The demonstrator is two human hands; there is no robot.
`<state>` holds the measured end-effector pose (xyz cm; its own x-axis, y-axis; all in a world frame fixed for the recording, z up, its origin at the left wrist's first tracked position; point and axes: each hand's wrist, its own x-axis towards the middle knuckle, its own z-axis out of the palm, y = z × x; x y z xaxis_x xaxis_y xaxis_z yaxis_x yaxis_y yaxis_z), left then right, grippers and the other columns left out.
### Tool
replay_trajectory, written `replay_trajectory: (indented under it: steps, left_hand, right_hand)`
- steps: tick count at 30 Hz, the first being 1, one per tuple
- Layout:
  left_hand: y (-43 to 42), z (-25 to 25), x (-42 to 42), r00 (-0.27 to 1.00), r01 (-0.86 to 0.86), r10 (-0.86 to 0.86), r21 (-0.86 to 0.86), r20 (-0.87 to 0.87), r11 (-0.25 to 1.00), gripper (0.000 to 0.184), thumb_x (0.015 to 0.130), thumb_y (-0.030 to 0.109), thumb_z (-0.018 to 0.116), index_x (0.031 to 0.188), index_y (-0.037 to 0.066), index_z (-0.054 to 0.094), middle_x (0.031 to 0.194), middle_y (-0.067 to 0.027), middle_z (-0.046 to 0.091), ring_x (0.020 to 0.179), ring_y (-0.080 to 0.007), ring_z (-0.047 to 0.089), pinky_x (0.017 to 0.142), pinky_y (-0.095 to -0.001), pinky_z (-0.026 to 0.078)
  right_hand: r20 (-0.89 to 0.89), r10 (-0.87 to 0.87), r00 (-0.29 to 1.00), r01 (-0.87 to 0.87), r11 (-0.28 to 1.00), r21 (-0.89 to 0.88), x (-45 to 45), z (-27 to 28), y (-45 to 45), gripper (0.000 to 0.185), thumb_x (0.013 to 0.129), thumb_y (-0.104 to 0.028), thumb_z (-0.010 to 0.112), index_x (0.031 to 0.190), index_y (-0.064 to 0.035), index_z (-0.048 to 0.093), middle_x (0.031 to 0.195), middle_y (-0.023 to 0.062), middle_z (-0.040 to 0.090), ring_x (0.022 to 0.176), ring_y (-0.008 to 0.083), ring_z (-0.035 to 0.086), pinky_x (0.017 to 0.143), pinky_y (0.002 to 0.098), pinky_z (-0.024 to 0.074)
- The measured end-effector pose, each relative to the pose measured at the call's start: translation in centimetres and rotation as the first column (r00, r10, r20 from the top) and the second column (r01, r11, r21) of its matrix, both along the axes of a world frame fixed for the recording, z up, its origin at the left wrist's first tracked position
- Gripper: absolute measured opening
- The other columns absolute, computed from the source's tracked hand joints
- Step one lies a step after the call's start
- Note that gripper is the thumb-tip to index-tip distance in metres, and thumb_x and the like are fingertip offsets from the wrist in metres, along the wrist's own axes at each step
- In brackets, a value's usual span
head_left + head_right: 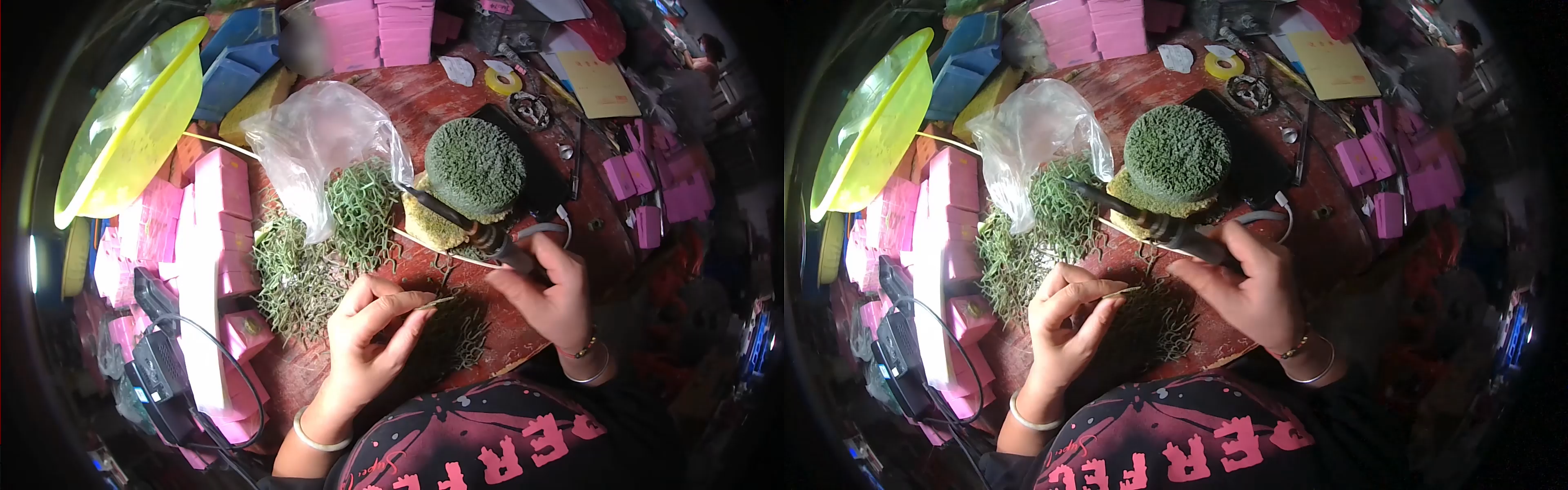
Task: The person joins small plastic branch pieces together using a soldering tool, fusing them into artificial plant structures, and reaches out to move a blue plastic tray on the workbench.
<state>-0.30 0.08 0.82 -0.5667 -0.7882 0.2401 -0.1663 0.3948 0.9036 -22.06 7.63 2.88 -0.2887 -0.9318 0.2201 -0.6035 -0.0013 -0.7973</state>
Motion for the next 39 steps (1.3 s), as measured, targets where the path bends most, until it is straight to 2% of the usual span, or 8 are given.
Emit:
replay_trajectory:
  steps: [2,4,7,11,14,15,17,39]
  left_hand:
    - [0.2,0.0,-0.1,0.999,-0.027,0.027,-0.030,0.018,0.999,0.023,0.075,-0.002,0.076,0.098,0.005,0.073,0.079,-0.0040,0.056,0.067,-0.0137,0.054,0.058,-0.0254,0.043]
    - [0.2,-0.1,-0.2,0.997,-0.069,0.072,-0.116,0.020,0.991,0.023,0.075,-0.004,0.076,0.096,0.005,0.073,0.076,0.0000,0.054,0.062,-0.0084,0.047,0.053,-0.0220,0.036]
    - [0.2,-0.4,-0.3,0.998,-0.063,0.067,-0.156,0.023,0.986,0.025,0.075,-0.004,0.076,0.097,0.006,0.073,0.076,0.0002,0.053,0.062,-0.0086,0.046,0.053,-0.0224,0.036]
    - [0.3,-0.4,-0.3,0.997,-0.062,0.065,-0.095,0.034,0.994,0.024,0.075,-0.004,0.076,0.097,0.005,0.073,0.077,-0.0005,0.054,0.063,-0.0089,0.048,0.053,-0.0219,0.037]
    - [0.3,-0.6,-0.2,0.998,-0.062,0.062,0.002,0.010,0.998,0.023,0.076,-0.003,0.076,0.098,0.004,0.073,0.077,-0.0044,0.056,0.066,-0.0145,0.055,0.058,-0.0267,0.045]
    - [0.2,-0.7,-0.3,0.997,-0.075,0.075,-0.009,-0.003,0.997,0.022,0.076,-0.003,0.076,0.097,0.004,0.073,0.076,-0.0049,0.057,0.065,-0.0146,0.055,0.058,-0.0266,0.046]
    - [0.0,-0.8,-0.3,0.996,-0.089,0.089,-0.017,-0.014,0.996,0.020,0.077,-0.003,0.076,0.096,0.003,0.073,0.076,-0.0053,0.059,0.065,-0.0147,0.056,0.059,-0.0265,0.046]
    - [-0.1,-0.7,0.0,0.996,-0.091,0.091,-0.016,0.025,0.996,0.021,0.077,-0.006,0.073,0.096,0.002,0.072,0.079,-0.0069,0.061,0.070,-0.0170,0.059,0.064,-0.0272,0.049]
  right_hand:
    - [-0.102,-0.016,0.995,0.017,1.000,0.009,-1.4,-0.1,0.9,0.026,0.082,-0.020,0.078,0.089,-0.0014,0.063,0.070,0.0086,0.062,0.057,0.0172,0.060,0.052,0.0288,0.0439]
    - [-0.187,-0.066,0.980,0.059,0.997,-0.041,-2.1,-0.3,1.4,0.026,0.083,-0.021,0.077,0.084,-0.0011,0.060,0.069,0.0108,0.060,0.055,0.0232,0.058,0.050,0.0341,0.0438]
    - [-0.468,-0.125,0.875,0.126,0.992,-0.029,-2.8,-0.6,2.2,0.028,0.082,-0.022,0.078,0.080,-0.0035,0.058,0.065,0.0103,0.056,0.052,0.0276,0.055,0.047,0.0346,0.0424]
    - [-0.495,-0.137,0.858,0.129,0.990,-0.050,-2.9,-1.4,2.5,0.034,0.084,-0.031,0.076,0.078,-0.0034,0.057,0.062,0.0100,0.054,0.049,0.0269,0.054,0.045,0.0340,0.0411]
    - [-0.384,-0.033,0.923,-0.010,0.994,-0.111,-2.5,-2.0,3.2,0.053,0.085,-0.051,0.068,0.074,-0.0020,0.055,0.057,0.0076,0.049,0.045,0.0239,0.052,0.043,0.0340,0.0402]
    - [-0.398,-0.023,0.917,-0.066,0.976,-0.208,-2.4,-2.7,3.0,0.054,0.083,-0.054,0.069,0.072,-0.0032,0.054,0.056,0.0059,0.048,0.045,0.0219,0.052,0.043,0.0331,0.0393]
    - [-0.429,-0.010,0.903,-0.108,0.962,-0.249,-2.2,-3.6,3.2,0.055,0.082,-0.056,0.069,0.071,-0.0047,0.054,0.056,0.0047,0.047,0.045,0.0213,0.051,0.042,0.0326,0.0386]
    - [-0.473,0.050,0.880,-0.146,0.975,-0.167,-2.0,-3.8,2.7,0.053,0.080,-0.054,0.073,0.065,-0.0083,0.049,0.053,0.0021,0.044,0.043,0.0200,0.049,0.041,0.0322,0.0363]
